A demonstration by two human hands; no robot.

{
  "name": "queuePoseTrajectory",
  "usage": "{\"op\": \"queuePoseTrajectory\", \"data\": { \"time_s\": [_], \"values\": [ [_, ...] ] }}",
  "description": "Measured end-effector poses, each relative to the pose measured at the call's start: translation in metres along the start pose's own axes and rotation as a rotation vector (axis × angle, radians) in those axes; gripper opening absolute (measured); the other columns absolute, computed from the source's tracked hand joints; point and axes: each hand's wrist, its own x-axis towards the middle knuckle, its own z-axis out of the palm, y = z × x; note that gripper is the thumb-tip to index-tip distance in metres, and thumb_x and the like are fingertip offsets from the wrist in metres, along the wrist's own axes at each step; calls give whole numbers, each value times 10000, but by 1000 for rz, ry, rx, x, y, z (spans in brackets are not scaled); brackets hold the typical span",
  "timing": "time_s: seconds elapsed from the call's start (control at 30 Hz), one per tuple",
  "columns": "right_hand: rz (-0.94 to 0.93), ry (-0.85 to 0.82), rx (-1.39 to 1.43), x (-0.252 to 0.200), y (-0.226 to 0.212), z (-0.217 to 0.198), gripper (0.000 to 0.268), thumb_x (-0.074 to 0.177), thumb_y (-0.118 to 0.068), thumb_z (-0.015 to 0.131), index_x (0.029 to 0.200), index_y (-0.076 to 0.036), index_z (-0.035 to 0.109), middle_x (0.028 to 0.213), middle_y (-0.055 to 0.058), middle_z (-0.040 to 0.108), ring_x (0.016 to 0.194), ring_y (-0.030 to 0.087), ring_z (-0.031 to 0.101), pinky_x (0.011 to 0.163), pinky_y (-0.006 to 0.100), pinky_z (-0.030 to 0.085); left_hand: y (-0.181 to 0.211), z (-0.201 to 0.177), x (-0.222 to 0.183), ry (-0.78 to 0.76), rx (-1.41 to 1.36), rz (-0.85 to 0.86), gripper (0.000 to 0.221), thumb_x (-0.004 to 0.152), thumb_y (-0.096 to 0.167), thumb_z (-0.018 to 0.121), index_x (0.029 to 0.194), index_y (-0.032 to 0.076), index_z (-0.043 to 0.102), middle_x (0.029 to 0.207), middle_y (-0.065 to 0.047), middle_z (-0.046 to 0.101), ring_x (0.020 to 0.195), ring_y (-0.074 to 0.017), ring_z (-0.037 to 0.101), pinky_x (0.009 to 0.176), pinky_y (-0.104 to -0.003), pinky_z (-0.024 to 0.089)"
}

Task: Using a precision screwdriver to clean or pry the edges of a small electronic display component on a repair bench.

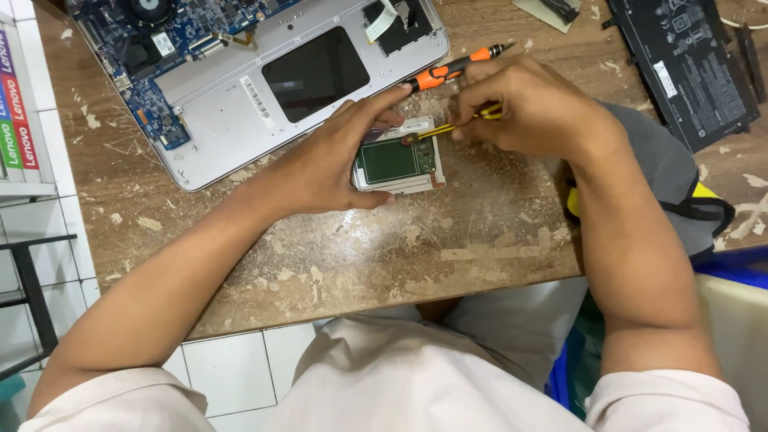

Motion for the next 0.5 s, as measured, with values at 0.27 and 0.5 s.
{"op": "queuePoseTrajectory", "data": {
  "time_s": [0.27, 0.5],
  "values": [
    [27, -24, 27, 4, -5, 3, 72, 927, -39, 889, 945, -59, 822, 992, 56, 724, 892, 232, 679, 786, 414, 516, 0, -1, -3, 4, -8, 10, 1290, 827, 243, 1028, 1728, 196, 107, 1543, -262, 596, 1434, -366, 588, 1212, -491, 459],
    [71, -86, 23, -3, 2, -3, 100, 897, -42, 880, 952, -105, 825, 975, 29, 738, 920, 212, 688, 801, 369, 506, -1, -1, -4, 13, -6, 30, 1288, 834, 246, 1028, 1733, 191, 108, 1531, -259, 602, 1429, -364, 593, 1222, -490, 437]
  ]
}}
